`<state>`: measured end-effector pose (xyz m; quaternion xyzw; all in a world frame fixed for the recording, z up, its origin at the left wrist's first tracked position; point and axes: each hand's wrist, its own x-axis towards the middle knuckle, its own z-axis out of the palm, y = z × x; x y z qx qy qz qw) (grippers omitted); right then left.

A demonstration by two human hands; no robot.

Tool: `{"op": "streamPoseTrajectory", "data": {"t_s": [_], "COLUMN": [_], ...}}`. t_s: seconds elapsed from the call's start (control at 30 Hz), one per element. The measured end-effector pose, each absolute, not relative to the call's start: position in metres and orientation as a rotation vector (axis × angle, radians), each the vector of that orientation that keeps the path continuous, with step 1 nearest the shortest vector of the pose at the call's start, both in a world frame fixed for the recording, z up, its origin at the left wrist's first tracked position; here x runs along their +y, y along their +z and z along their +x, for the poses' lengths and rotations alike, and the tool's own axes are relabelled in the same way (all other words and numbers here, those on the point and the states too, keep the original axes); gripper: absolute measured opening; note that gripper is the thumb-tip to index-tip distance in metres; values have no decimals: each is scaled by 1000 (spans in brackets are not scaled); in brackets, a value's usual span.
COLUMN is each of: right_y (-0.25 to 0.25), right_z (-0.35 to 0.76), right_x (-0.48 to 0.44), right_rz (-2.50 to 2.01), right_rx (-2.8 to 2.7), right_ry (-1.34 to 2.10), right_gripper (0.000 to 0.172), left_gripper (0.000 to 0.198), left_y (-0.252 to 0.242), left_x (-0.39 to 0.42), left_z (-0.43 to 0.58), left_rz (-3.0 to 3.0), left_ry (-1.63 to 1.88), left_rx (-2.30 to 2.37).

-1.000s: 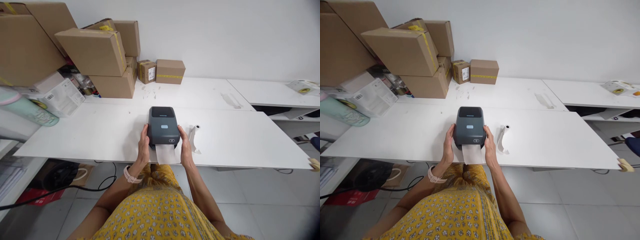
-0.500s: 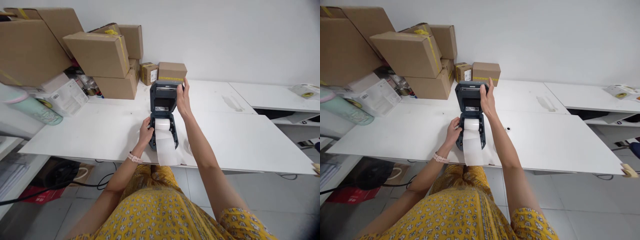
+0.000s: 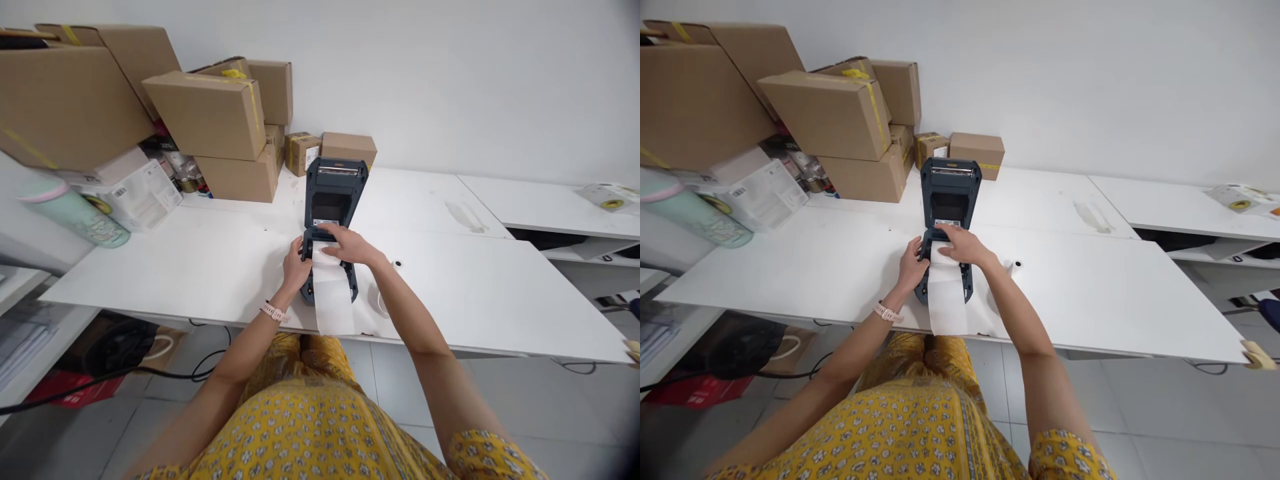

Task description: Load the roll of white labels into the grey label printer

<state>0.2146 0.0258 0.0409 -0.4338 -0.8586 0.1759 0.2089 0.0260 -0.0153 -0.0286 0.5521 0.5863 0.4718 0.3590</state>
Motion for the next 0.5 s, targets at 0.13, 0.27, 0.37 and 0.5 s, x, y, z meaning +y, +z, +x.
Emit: {"op": "streamPoseTrajectory", "data": {"t_s": [0.13,0.27,0.37,0.5], "right_y": [24,25,39,75], "right_z": [197,190,206,257], "right_x": [48,61,54,28], "right_rz": [-1407,-1450,-1152,-847], "right_rx": [-2700,-2729,-2638,-2437], "right_ry": [558,686,875,1063], "right_gripper": [91,122,121,117], "left_gripper": [78,85,87,86], "left_y": [-27,-25,-24,-27], "left_x": [-16,-17,-18,-19], "left_z": [25,24,24,25], "left_rz": [1452,1461,1447,1481], "left_ry": [1179,1149,1158,1157], "left_rx": [1514,1536,1541,1539]}}
